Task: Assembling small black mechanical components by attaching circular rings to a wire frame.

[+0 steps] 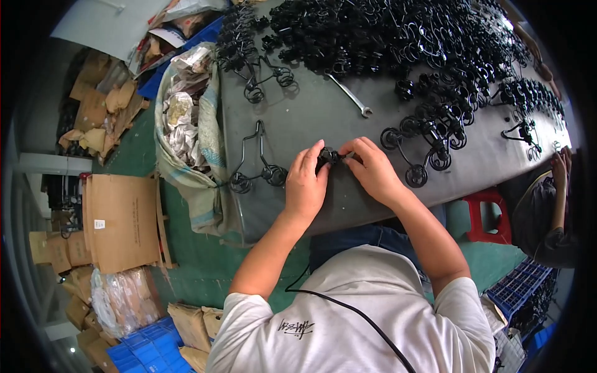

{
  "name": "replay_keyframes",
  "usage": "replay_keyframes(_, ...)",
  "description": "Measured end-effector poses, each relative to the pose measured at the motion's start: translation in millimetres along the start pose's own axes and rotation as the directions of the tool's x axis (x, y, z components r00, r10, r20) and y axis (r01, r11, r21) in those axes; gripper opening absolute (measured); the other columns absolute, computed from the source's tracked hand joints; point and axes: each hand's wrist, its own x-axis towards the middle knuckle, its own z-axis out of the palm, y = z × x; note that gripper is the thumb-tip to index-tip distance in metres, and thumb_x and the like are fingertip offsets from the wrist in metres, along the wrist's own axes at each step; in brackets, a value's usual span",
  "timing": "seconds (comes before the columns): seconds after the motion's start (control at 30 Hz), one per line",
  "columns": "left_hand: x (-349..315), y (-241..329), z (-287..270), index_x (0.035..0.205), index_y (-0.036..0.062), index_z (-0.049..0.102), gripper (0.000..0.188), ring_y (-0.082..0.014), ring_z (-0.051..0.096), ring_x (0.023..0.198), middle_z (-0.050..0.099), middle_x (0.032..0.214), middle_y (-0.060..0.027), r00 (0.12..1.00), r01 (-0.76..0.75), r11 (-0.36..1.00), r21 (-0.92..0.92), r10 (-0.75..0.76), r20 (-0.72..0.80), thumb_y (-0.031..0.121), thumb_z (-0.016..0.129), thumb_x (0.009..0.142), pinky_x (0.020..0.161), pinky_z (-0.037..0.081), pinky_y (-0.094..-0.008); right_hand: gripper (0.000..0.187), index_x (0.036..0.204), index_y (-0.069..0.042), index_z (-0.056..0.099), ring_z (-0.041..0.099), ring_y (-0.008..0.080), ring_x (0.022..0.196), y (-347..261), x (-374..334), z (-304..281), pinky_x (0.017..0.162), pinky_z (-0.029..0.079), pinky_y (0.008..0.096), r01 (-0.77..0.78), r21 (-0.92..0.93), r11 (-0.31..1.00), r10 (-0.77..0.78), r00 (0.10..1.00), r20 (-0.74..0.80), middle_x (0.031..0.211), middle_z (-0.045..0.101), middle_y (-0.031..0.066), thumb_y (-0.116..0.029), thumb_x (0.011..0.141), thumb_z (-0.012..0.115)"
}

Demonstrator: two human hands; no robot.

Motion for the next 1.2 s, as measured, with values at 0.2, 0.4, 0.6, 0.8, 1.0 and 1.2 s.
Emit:
replay_keyframes(0.2, 0, -1, 1, 0.136, 0.0070, 0.056, 0.050, -0.0351, 0.063, 0.104, 0.063, 0.115, -0.0157, 1.000, -0.008, 1.000, -0.022, 0.008, 0.005, 0.003, 0.070, 0.088, 0.090, 0.052, -0.0430, 0.015, 0.106, -0.003, 0.062, 0.064, 0.0360, 0.095, -3, 7, 6, 0.081, 0.052, 0.0431, -0.049, -0.139, 0.989, 0.043, 0.998, -0.041, 0.109, 0.061, 0.0157, -0.009, 0.092, 0.064)
replay_keyframes(0.4, 1, -1, 1, 0.136, 0.0067, 0.056, 0.052, -0.0339, 0.064, 0.104, 0.064, 0.115, -0.0155, 1.000, 0.015, 1.000, 0.002, -0.015, 0.005, 0.002, 0.072, 0.087, 0.089, 0.053, -0.0419, 0.021, 0.110, -0.006, 0.062, 0.064, 0.0368, 0.100, 8, 5, 4, 0.082, 0.053, 0.0454, -0.033, -0.181, 0.983, 0.029, 0.999, -0.024, 0.118, 0.060, 0.0143, -0.009, 0.089, 0.064)
replay_keyframes(0.6, 9, 5, -2, 0.137, 0.0070, 0.056, 0.055, -0.0347, 0.063, 0.105, 0.063, 0.119, -0.0147, 0.998, -0.058, 0.989, 0.138, 0.056, 0.016, 0.004, 0.073, 0.085, 0.090, 0.052, -0.0436, 0.032, 0.119, -0.006, 0.062, 0.063, 0.0368, 0.105, -13, 7, 6, 0.089, 0.052, 0.0443, 0.155, -0.281, 0.947, -0.171, 0.985, -0.036, 0.119, 0.060, 0.0151, -0.005, 0.087, 0.063)
replay_keyframes(0.8, 5, 0, 2, 0.136, 0.0085, 0.056, 0.056, -0.0348, 0.062, 0.111, 0.062, 0.123, -0.0146, 0.999, -0.040, 0.986, 0.160, 0.036, 0.029, 0.007, 0.075, 0.083, 0.095, 0.051, -0.0434, 0.041, 0.127, -0.005, 0.060, 0.062, 0.0377, 0.108, 1, 10, -2, 0.092, 0.052, 0.0446, 0.035, -0.202, 0.979, -0.017, 0.996, 0.092, 0.122, 0.060, 0.0158, -0.007, 0.086, 0.066)
replay_keyframes(1.0, -9, 15, -25, 0.137, 0.0072, 0.057, 0.057, -0.0348, 0.059, 0.118, 0.058, 0.132, -0.0158, 0.994, -0.101, 0.982, 0.162, 0.108, -0.033, 0.006, 0.073, 0.083, 0.098, 0.049, -0.0443, 0.045, 0.132, -0.005, 0.057, 0.064, 0.0362, 0.102, -18, 1, 9, 0.086, 0.053, 0.0444, 0.126, -0.378, 0.917, -0.169, 0.982, -0.081, 0.122, 0.057, 0.0149, -0.007, 0.087, 0.065)
replay_keyframes(1.2, 11, -40, -85, 0.136, 0.0046, 0.055, 0.051, -0.0392, 0.053, 0.126, 0.056, 0.136, -0.0188, 0.943, 0.120, 0.897, 0.426, 0.031, -0.332, 0.016, 0.069, 0.089, 0.105, 0.043, -0.0486, 0.048, 0.136, -0.005, 0.054, 0.061, 0.0341, 0.100, -15, 6, 34, 0.088, 0.052, 0.0434, 0.179, -0.483, 0.857, -0.178, 0.983, 0.047, 0.109, 0.055, 0.0156, -0.012, 0.090, 0.066)
